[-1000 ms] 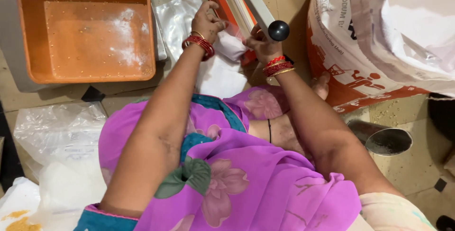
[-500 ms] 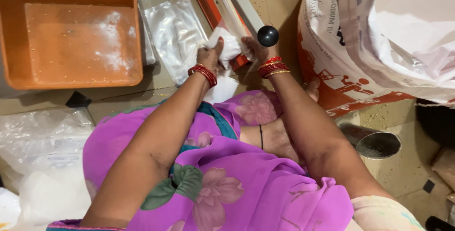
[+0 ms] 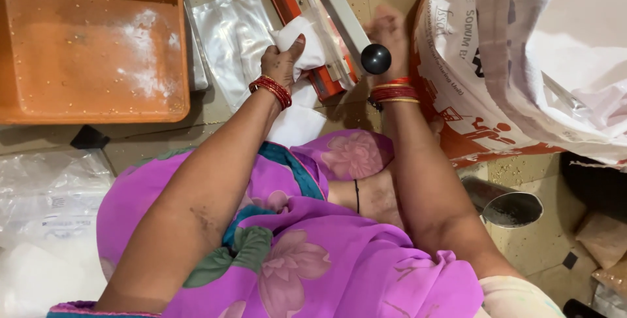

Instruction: Scooping powder from a large bag into small plastic bags, weighing them on a scale, and sealing them using a manual heat sealer.

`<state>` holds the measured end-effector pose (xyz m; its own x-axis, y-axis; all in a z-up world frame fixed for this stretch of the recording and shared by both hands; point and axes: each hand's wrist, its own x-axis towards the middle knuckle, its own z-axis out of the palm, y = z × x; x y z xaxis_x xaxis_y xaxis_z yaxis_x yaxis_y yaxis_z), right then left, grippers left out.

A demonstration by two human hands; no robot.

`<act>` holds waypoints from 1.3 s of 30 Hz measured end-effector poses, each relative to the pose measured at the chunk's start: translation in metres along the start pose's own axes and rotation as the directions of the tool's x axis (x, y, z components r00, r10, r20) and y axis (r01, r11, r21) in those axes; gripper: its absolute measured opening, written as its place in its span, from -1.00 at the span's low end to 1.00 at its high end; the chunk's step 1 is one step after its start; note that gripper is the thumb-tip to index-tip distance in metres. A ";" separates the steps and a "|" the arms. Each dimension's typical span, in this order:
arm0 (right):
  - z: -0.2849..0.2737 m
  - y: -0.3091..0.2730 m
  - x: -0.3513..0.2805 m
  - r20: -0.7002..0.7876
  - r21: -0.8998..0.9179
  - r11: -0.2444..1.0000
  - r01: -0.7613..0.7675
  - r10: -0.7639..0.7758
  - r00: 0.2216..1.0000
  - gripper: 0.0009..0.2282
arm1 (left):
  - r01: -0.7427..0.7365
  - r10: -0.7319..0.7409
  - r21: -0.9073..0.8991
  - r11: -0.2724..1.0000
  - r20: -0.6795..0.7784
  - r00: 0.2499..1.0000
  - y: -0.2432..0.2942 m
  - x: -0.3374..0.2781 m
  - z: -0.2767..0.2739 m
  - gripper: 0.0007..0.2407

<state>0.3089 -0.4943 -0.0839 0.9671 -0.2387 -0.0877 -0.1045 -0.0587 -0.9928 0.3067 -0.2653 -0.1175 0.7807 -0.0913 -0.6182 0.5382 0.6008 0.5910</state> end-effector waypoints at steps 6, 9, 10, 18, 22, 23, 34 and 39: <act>0.020 -0.087 -0.040 0.246 -0.316 0.924 0.217 -0.141 0.959 -0.68 | 0.067 -0.065 0.037 0.997 -0.053 0.996 0.020 -0.023 0.011 -0.60; 0.037 -0.063 -0.036 0.265 -0.760 0.595 0.259 -0.080 0.961 -0.65 | 0.055 -0.052 0.069 0.996 -0.054 0.997 0.012 -0.008 0.005 -0.58; 0.043 -0.053 -0.034 0.233 -0.859 0.450 0.244 -0.079 0.969 -0.61 | 0.028 -0.024 0.077 0.997 -0.043 0.999 0.006 0.000 0.003 -0.57; 0.045 -0.038 -0.036 0.081 -0.855 0.509 0.097 -0.055 0.995 -0.56 | -0.037 0.054 0.206 0.978 -0.080 0.995 0.014 -0.010 0.006 -0.58; 0.044 -0.036 -0.036 0.048 -0.792 0.606 0.071 -0.054 0.997 -0.48 | -0.045 0.081 0.287 0.957 -0.114 0.990 0.016 -0.008 0.002 -0.59; 0.044 -0.037 -0.037 0.048 -0.790 0.608 0.073 -0.058 0.997 -0.48 | -0.049 0.084 0.288 0.956 -0.112 0.990 0.021 -0.014 0.003 -0.59; 0.041 -0.029 -0.033 -0.019 -0.601 0.800 -0.006 -0.006 1.000 -0.37 | -0.105 0.165 0.484 0.869 -0.082 0.983 0.052 -0.051 0.018 -0.64; 0.039 -0.026 -0.030 -0.024 -0.605 0.796 -0.031 0.021 0.999 -0.37 | -0.097 0.138 0.428 0.899 -0.067 0.988 0.043 -0.036 0.013 -0.63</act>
<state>0.2916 -0.4479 -0.0587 0.9588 -0.2633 -0.1065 -0.2537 -0.6257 -0.7376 0.3060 -0.2467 -0.0630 0.8245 0.0462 -0.5639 0.5441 0.2089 0.8126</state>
